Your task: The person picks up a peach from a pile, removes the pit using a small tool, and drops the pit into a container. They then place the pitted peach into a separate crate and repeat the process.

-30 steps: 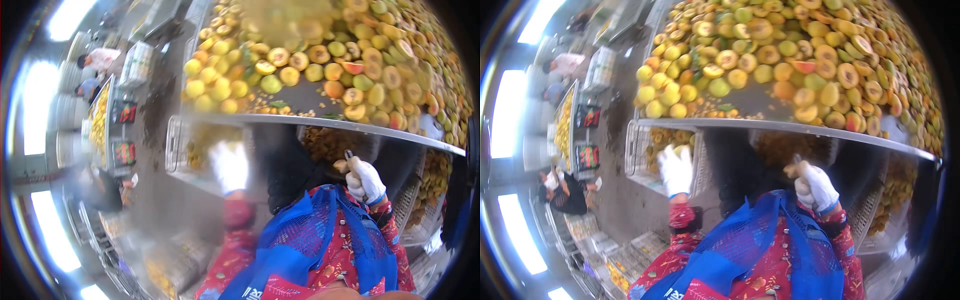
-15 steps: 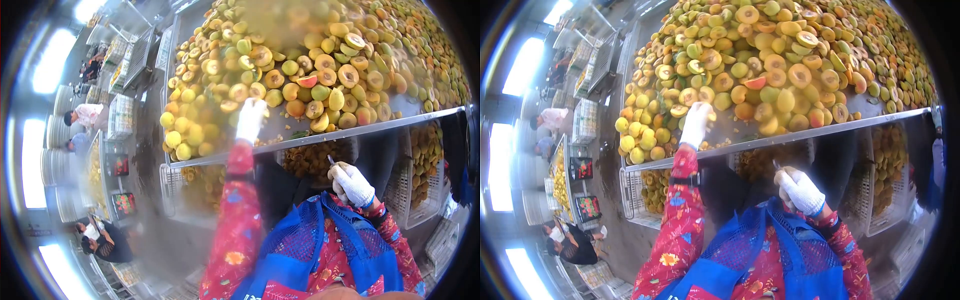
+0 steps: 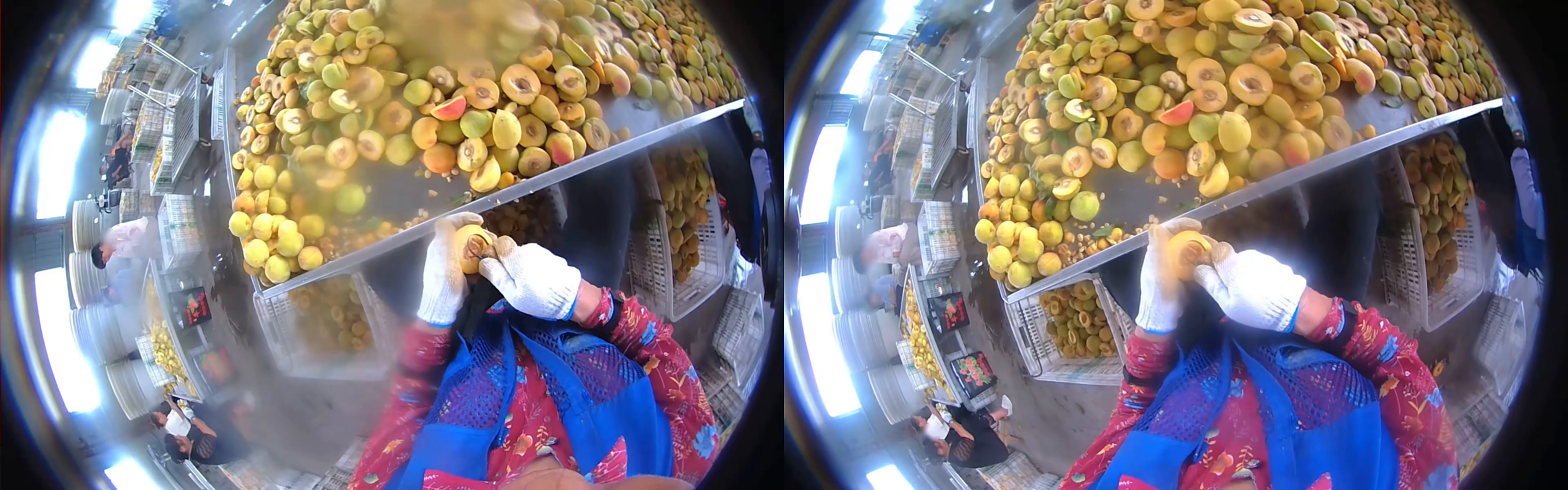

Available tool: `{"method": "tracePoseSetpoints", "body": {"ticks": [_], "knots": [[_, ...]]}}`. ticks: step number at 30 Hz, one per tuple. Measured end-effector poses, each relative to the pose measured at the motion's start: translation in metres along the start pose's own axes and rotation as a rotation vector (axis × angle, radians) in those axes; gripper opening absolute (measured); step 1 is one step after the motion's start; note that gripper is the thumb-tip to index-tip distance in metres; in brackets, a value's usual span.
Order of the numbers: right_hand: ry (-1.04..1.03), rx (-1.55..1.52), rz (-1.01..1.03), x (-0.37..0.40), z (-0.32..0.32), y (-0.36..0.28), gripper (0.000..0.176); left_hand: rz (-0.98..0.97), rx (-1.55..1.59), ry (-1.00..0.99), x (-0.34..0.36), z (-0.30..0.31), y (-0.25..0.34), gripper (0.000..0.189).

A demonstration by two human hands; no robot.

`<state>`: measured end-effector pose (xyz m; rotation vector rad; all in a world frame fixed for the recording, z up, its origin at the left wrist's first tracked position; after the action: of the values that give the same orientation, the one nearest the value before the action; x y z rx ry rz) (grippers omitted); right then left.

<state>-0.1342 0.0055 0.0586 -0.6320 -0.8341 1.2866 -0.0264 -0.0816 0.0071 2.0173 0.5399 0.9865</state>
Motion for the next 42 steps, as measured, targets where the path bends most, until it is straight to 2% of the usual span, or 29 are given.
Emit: {"method": "tracePoseSetpoints", "body": {"ticks": [3, 4, 7, 10, 12, 13, 14, 15, 18, 21, 22, 25, 26, 27, 28, 29, 31, 35, 37, 38, 39, 40, 41, 42], "knots": [[-0.09, 0.058, 0.052, 0.001, -0.008, 0.006, 0.04, -0.105, -0.233, 0.061, 0.003, 0.002, 0.002, 0.06], [-0.133, 0.078, 0.081, 0.002, -0.011, 0.007, 0.04, -0.072, -0.223, 0.074, 0.005, 0.003, -0.001, 0.059], [-0.137, -0.103, -0.057, 0.006, -0.013, 0.008, 0.039, -0.011, -0.255, 0.124, 0.011, -0.002, -0.002, 0.054], [-0.311, -0.493, -0.233, 0.012, -0.019, 0.013, 0.041, -0.029, -0.381, 0.2, 0.015, -0.009, -0.002, 0.048], [-0.415, -0.763, -0.427, 0.02, -0.032, 0.028, 0.043, -0.042, -0.446, 0.24, 0.019, -0.01, -0.006, 0.045], [-0.466, -0.899, -0.523, 0.027, -0.037, 0.034, 0.044, -0.114, -0.51, 0.259, 0.02, -0.011, -0.006, 0.046], [-0.481, -1.096, -0.496, 0.032, -0.035, 0.031, 0.045, -0.189, -0.573, 0.279, 0.021, -0.012, -0.007, 0.046], [-0.467, -1.048, -0.522, 0.033, -0.036, 0.031, 0.045, -0.263, -0.639, 0.297, 0.024, -0.012, -0.006, 0.046], [-0.419, -0.862, -0.54, 0.033, -0.039, 0.035, 0.048, -0.154, -0.725, 0.231, 0.02, -0.013, -0.01, 0.043], [-0.447, -0.737, -0.43, 0.041, -0.05, 0.048, 0.051, 0.117, -0.659, 0.099, 0.018, -0.007, -0.034, 0.039], [-0.47, -0.854, -0.501, 0.048, -0.056, 0.051, 0.05, 0.134, -0.605, 0.118, 0.022, -0.002, -0.045, 0.039], [-0.567, -1.341, -0.574, 0.06, -0.073, 0.055, 0.042, -0.167, -0.726, 0.182, 0.038, -0.005, -0.05, 0.045], [-0.522, -1.452, -0.609, 0.058, -0.072, 0.049, 0.041, -0.236, -0.741, 0.171, 0.039, -0.009, -0.044, 0.045], [-0.48, -1.559, -0.646, 0.057, -0.07, 0.043, 0.041, -0.149, -0.628, 0.162, 0.038, -0.009, -0.044, 0.044], [-0.594, -1.645, -0.647, 0.058, -0.074, 0.047, 0.039, -0.063, -0.516, 0.154, 0.036, -0.011, -0.041, 0.043], [-0.602, -1.766, -0.638, 0.056, -0.078, 0.048, 0.038, 0.014, -0.404, 0.147, 0.033, -0.012, -0.039, 0.042], [-0.626, -1.93, -0.68, 0.054, -0.073, 0.052, 0.037, -0.001, -0.322, 0.059, 0.025, -0.014, -0.04, 0.044], [-0.866, -2.372, -0.547, 0.057, -0.074, 0.049, 0.042, -0.039, -0.288, 0.025, 0.021, -0.02, -0.037, 0.046], [-0.853, -2.452, -0.468, 0.054, -0.073, 0.047, 0.047, -0.03, -0.219, 0.029, 0.018, -0.026, -0.032, 0.047], [-0.842, -2.475, -0.442, 0.054, -0.072, 0.047, 0.048, -0.106, -0.253, 0.045, 0.015, -0.029, -0.03, 0.049], [-0.834, -2.498, -0.417, 0.052, -0.071, 0.047, 0.048, 0.0, -0.071, 0.112, 0.011, -0.02, -0.037, 0.049], [-0.96, -2.587, -0.111, 0.048, -0.058, 0.04, 0.05, 0.11, 0.113, 0.179, 0.008, -0.01, -0.047, 0.049], [-0.788, -2.532, -0.061, 0.045, -0.048, 0.038, 0.049, 0.218, 0.3, 0.245, 0.007, -0.002, -0.06, 0.05], [-0.795, -2.534, -0.069, 0.045, -0.04, 0.035, 0.049, 0.24, 0.28, 0.222, 0.01, 0.008, -0.06, 0.049]]}}
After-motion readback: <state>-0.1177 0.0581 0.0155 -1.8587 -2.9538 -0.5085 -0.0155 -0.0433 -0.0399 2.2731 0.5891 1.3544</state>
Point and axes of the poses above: each hand's wrist, its own x-axis away from the middle knuckle, its own z-axis out of the back of the hand, y = z × x, the point moved 6 cm from there along -x, towards the middle knuckle, and after that the axes turned 5 degrees about z, right-handed, at the moved point
